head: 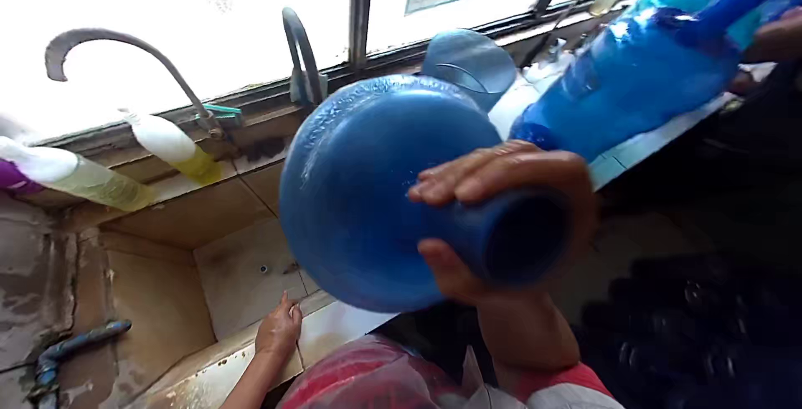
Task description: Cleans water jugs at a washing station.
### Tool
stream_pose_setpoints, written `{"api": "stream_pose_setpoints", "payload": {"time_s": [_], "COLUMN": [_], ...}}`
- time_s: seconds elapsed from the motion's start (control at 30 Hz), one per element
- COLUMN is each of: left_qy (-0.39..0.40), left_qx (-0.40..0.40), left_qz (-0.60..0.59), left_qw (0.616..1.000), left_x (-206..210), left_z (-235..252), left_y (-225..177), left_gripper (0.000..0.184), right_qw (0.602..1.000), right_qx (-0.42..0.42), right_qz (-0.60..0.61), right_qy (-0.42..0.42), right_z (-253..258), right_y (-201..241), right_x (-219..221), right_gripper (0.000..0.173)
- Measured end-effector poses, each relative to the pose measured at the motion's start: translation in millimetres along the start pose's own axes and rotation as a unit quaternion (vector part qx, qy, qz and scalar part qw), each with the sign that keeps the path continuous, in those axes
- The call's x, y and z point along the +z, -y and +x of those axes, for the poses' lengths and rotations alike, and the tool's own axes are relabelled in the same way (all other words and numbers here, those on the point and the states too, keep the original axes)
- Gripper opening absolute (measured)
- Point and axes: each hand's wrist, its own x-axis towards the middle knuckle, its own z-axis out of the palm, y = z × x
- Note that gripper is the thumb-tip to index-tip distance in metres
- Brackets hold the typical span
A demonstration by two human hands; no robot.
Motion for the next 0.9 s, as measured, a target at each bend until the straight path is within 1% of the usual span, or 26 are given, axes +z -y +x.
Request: {"api": "stream_pose_setpoints", "payload": {"time_s": [0.1,0.2,0.27,0.3,0.33,0.4,0.43,0.47,0.53,0.6,0.67,0.73,0.8,0.83,0.87,0.9], "left_qy": [-0.007,-0.022,-0.035,-0.040,-0.044,-0.053,-0.057,-0.060,-0.064,-0.070,-0.090,-0.098,-0.099,-0.102,-0.105,-0.105], "left_qx": [-0.017,-0.028,-0.026,-0.024,-0.024,-0.028,-0.031,-0.033,-0.038,-0.043,-0.039,-0.032,-0.028,-0.028,-0.028,-0.028], "left_qz": [-0.012,-0.021,-0.024,-0.024,-0.026,-0.030,-0.033,-0.036,-0.041,-0.048,-0.052,-0.062,-0.065,-0.064,-0.062,-0.063], "left_qw": [1.000,0.999,0.999,0.999,0.998,0.998,0.997,0.997,0.996,0.995,0.994,0.993,0.993,0.992,0.992,0.992], "left_x": [4,4,8,9,9,11,11,11,12,13,16,17,17,16,16,16], "left_z": [6,7,10,11,13,16,16,16,15,14,15,15,15,15,15,15], "left_y": [2,2,4,5,5,6,6,6,6,7,9,11,11,10,10,10], "left_gripper": [0.044,0.043,0.044,0.044,0.043,0.044,0.044,0.044,0.044,0.044,0.044,0.045,0.045,0.045,0.045,0.045], "right_qw": [0.997,0.986,0.968,0.951,0.930,0.884,0.874,0.873,0.864,0.858,0.858,0.856,0.842,0.833,0.830,0.832], "right_qx": [0.064,0.155,0.245,0.303,0.361,0.445,0.451,0.437,0.416,0.410,0.412,0.429,0.466,0.486,0.497,0.494], "right_qz": [0.007,-0.004,-0.024,-0.044,-0.070,-0.110,-0.122,-0.137,-0.165,-0.173,-0.166,-0.130,-0.056,-0.027,-0.034,-0.076], "right_qy": [-0.046,-0.061,-0.050,-0.036,-0.004,0.094,0.136,0.169,0.232,0.257,0.260,0.257,0.267,0.263,0.251,0.239], "right_z": [-25,-80,-119,-133,-144,-156,-158,-157,-150,-148,-152,-159,-164,-163,-160,-156], "right_y": [-121,-234,-292,-316,-337,-369,-381,-389,-392,-386,-370,-347,-333,-329,-329,-330], "right_x": [25,61,82,91,98,107,108,109,112,115,120,125,120,110,94,72], "right_gripper": [0.045,0.045,0.049,0.051,0.054,0.056,0.054,0.050,0.042,0.037,0.035,0.041,0.057,0.065,0.069,0.068]}}
